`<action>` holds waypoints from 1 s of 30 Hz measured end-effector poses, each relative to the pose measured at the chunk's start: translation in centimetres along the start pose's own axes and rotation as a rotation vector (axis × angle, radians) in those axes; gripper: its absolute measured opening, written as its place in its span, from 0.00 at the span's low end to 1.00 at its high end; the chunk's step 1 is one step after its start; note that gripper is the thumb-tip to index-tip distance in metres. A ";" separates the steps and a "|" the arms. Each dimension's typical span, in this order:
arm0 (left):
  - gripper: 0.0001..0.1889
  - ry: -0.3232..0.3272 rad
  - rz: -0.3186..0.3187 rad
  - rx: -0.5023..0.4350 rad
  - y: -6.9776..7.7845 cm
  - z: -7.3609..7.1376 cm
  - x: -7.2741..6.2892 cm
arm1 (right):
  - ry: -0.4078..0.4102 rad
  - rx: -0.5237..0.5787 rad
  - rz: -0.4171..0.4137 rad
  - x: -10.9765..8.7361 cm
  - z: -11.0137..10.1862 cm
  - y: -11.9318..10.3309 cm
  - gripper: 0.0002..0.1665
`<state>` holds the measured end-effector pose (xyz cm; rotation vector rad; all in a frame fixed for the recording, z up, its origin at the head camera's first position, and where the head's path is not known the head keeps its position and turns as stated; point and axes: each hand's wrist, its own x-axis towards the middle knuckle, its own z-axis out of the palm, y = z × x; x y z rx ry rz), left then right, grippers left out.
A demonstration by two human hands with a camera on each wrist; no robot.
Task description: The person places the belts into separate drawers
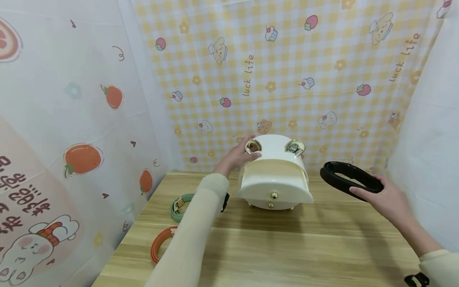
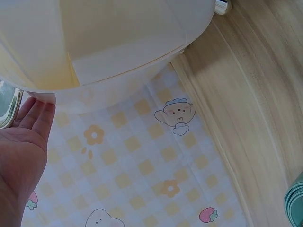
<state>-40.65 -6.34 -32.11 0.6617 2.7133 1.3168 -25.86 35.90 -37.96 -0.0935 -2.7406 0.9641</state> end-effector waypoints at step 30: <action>0.43 0.001 -0.001 0.016 0.1 -0.1 0.1 | -0.055 0.078 -0.098 -0.1 -0.9 -9.7 0.51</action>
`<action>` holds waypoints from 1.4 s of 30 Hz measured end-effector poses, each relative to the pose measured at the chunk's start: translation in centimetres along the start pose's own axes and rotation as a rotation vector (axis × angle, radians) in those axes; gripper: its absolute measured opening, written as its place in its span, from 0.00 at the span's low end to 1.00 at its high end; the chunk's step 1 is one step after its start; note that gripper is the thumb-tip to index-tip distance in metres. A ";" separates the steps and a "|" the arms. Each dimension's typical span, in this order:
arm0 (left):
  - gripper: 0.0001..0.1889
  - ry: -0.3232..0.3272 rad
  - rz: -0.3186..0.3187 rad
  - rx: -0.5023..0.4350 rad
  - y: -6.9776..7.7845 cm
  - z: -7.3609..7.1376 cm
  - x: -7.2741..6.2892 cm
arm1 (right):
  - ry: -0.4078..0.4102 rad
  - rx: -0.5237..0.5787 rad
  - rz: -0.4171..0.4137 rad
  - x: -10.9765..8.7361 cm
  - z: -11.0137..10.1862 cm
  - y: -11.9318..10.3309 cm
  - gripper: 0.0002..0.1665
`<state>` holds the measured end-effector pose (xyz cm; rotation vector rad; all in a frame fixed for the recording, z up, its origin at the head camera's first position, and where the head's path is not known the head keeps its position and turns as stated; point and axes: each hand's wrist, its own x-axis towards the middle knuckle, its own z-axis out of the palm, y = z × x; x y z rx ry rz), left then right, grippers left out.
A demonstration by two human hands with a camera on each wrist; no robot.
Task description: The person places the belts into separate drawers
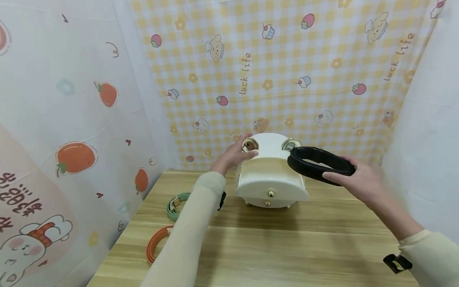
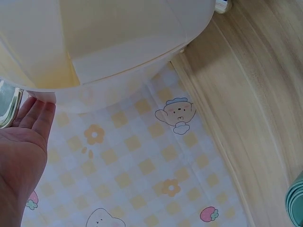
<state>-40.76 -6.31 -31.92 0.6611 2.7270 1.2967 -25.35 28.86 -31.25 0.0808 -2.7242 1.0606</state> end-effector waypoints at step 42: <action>0.42 -0.006 -0.001 0.008 0.0 0.1 -0.1 | -0.222 0.242 -0.037 1.6 5.6 -4.8 0.46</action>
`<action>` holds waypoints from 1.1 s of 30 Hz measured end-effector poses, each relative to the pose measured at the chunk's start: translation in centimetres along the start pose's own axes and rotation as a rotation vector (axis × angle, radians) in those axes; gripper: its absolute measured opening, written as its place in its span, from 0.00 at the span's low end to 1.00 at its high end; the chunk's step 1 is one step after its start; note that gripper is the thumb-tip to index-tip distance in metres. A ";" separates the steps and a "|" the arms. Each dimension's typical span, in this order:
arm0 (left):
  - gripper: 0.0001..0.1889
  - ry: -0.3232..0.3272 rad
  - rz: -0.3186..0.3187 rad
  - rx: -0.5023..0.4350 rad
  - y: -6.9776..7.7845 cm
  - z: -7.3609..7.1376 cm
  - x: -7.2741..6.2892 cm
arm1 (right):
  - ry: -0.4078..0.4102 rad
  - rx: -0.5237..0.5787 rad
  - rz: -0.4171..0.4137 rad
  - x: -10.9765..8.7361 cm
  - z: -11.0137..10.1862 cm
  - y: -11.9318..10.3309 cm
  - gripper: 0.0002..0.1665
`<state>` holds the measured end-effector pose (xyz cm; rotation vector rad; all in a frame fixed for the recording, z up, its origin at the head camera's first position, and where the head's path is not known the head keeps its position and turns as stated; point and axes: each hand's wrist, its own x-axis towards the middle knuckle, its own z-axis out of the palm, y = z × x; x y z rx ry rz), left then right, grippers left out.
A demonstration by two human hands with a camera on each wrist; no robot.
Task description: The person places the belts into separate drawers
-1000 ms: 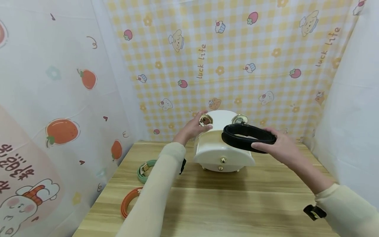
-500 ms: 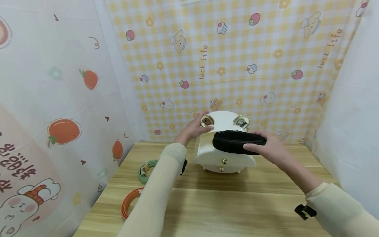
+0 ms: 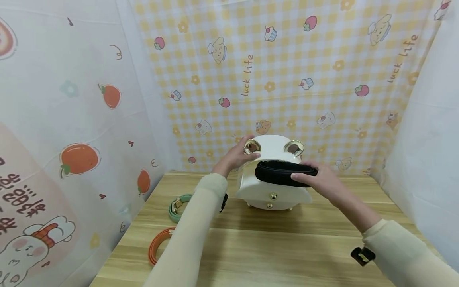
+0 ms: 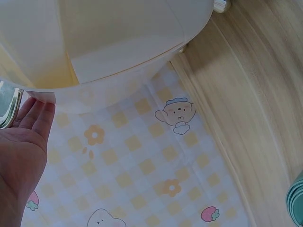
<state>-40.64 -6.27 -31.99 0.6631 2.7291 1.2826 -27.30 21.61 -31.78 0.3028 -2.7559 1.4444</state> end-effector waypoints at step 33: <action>0.42 -0.001 0.012 0.006 -0.1 0.0 0.0 | 0.145 -0.048 0.045 1.6 2.4 0.0 0.54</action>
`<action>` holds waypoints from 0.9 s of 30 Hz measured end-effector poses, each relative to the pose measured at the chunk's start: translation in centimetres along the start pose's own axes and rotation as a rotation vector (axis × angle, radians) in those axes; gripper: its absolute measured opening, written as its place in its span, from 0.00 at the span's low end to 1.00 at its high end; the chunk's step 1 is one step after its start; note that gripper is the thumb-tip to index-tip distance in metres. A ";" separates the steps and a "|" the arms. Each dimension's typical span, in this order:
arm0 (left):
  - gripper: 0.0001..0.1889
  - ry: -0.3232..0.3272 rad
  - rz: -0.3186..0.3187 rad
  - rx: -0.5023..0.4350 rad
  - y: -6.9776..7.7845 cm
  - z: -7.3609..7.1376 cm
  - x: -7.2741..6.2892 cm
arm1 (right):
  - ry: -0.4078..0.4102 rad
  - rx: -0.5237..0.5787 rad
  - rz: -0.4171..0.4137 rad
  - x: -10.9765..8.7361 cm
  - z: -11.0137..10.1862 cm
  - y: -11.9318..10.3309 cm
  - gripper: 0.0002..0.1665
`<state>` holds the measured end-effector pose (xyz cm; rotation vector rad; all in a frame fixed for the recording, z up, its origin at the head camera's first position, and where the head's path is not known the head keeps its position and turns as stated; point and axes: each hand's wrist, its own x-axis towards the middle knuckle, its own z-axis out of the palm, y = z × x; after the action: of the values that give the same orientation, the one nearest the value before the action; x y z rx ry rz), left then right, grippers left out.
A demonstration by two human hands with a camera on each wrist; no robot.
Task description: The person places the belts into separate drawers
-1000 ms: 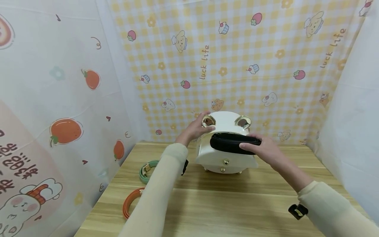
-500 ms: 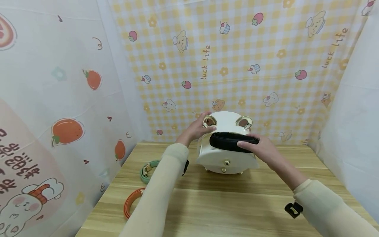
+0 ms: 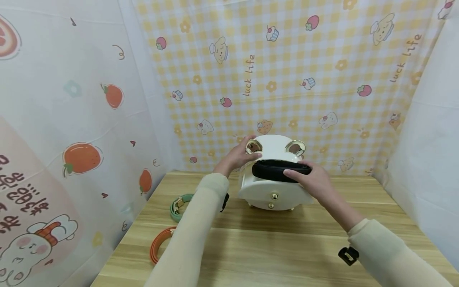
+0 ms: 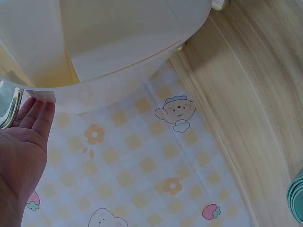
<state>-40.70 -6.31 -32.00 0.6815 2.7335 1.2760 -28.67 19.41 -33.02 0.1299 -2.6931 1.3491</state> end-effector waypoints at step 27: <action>0.41 0.021 -0.008 0.000 0.0 0.2 0.1 | 0.052 -0.101 -0.034 -0.1 2.2 -0.5 0.68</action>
<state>-40.78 -6.09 -32.15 0.6602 2.7503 1.2883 -28.65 17.38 -33.98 0.1282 -2.6965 1.1877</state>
